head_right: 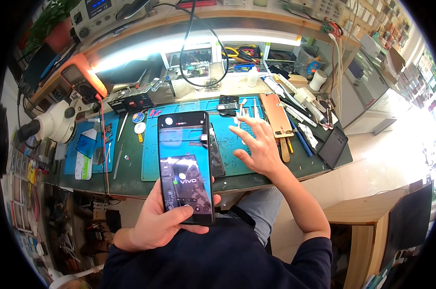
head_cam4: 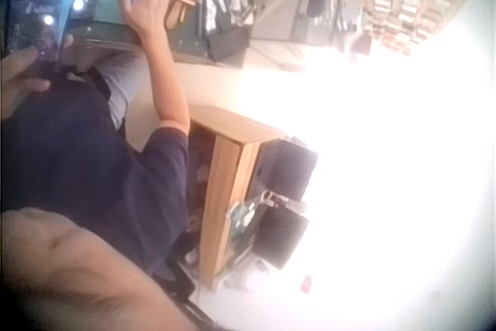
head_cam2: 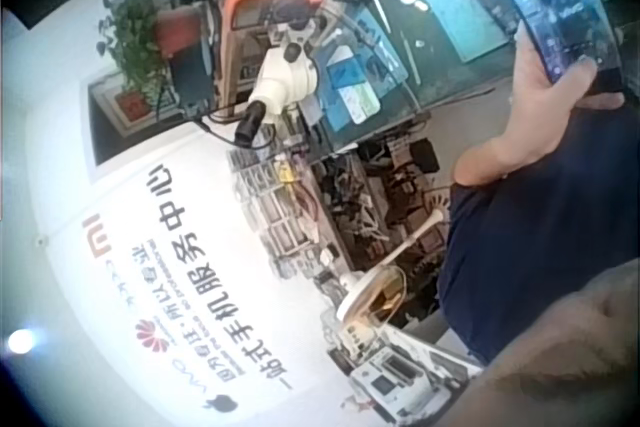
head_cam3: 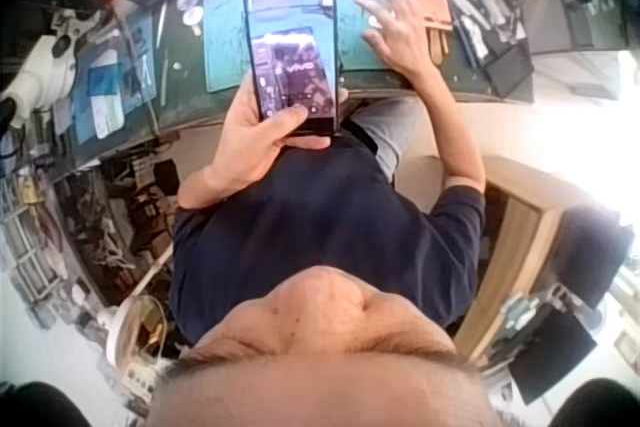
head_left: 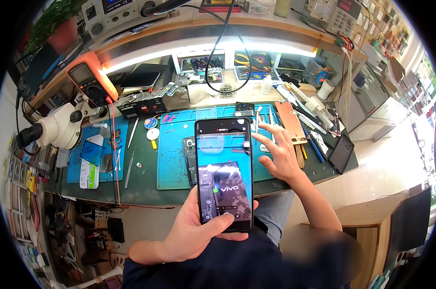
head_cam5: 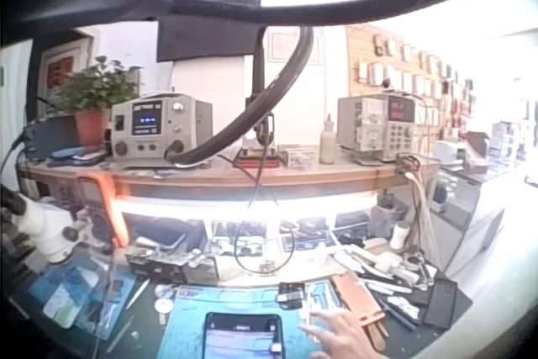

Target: The person repairs a smartphone by manipulating its internal components and applying adhesive. They use a screwdriver to adjust parts on the motherboard, a brush to clean the interior, and a syringe to apply glue along the device's edge. The person also uses a second phone to record the work area.

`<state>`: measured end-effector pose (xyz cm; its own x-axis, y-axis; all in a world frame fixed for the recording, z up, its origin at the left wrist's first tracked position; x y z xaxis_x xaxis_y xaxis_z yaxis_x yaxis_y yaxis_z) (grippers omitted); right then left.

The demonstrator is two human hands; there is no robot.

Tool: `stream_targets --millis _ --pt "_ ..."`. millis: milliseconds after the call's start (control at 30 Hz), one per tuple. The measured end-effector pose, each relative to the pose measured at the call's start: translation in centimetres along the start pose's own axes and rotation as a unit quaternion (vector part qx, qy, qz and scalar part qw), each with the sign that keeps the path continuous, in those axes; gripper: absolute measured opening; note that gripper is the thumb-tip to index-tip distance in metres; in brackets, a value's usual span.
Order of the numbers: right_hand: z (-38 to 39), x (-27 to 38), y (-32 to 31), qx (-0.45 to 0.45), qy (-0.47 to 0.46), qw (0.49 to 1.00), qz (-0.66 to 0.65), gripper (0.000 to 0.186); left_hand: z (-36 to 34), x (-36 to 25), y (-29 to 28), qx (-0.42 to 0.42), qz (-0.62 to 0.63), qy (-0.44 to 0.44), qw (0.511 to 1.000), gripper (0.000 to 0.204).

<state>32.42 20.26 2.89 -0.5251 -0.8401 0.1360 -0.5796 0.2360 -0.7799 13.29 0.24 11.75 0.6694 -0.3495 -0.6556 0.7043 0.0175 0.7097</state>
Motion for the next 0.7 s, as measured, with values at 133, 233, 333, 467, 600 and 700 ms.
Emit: stream_targets --millis 133,233,333,467,600,700 --pt "0.0 0.0 0.1 -0.002 0.001 1.0 -0.001 0.063 0.2 0.2 -0.2 0.022 0.025 0.006 0.999 0.086" --pt "0.1 -0.2 0.1 -0.004 0.006 1.0 0.004 0.062 0.3 0.6 -0.7 0.051 0.04 0.024 0.998 0.089" --pt "0.0 -0.1 0.1 -0.004 0.01 1.0 0.001 0.062 0.5 0.3 -0.8 0.062 0.052 0.033 0.996 0.091" --pt "0.0 0.1 0.0 0.0 0.015 1.0 -0.001 0.063 0.9 -0.1 -1.4 0.073 0.046 0.061 0.994 0.095" --pt "0.1 1.4 -0.7 0.002 0.028 1.0 -0.012 0.068 1.6 -0.2 -3.4 0.04 0.025 0.104 0.993 0.098" --pt "0.9 2.3 -1.0 -0.001 0.048 0.999 -0.022 0.073 2.8 -1.0 -6.3 -0.011 0.001 0.132 0.991 0.094"
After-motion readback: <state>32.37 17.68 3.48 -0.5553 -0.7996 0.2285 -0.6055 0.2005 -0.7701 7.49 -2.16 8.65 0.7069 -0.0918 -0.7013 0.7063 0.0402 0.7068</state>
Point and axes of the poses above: each hand's wrist, its own z-axis away from the middle knuckle, its own y-axis out of the palm, x = y × z, the point moved 3 cm from there along -z, towards the middle knuckle, and after that the axes turned 8 degrees about z, right-handed, at the moved point
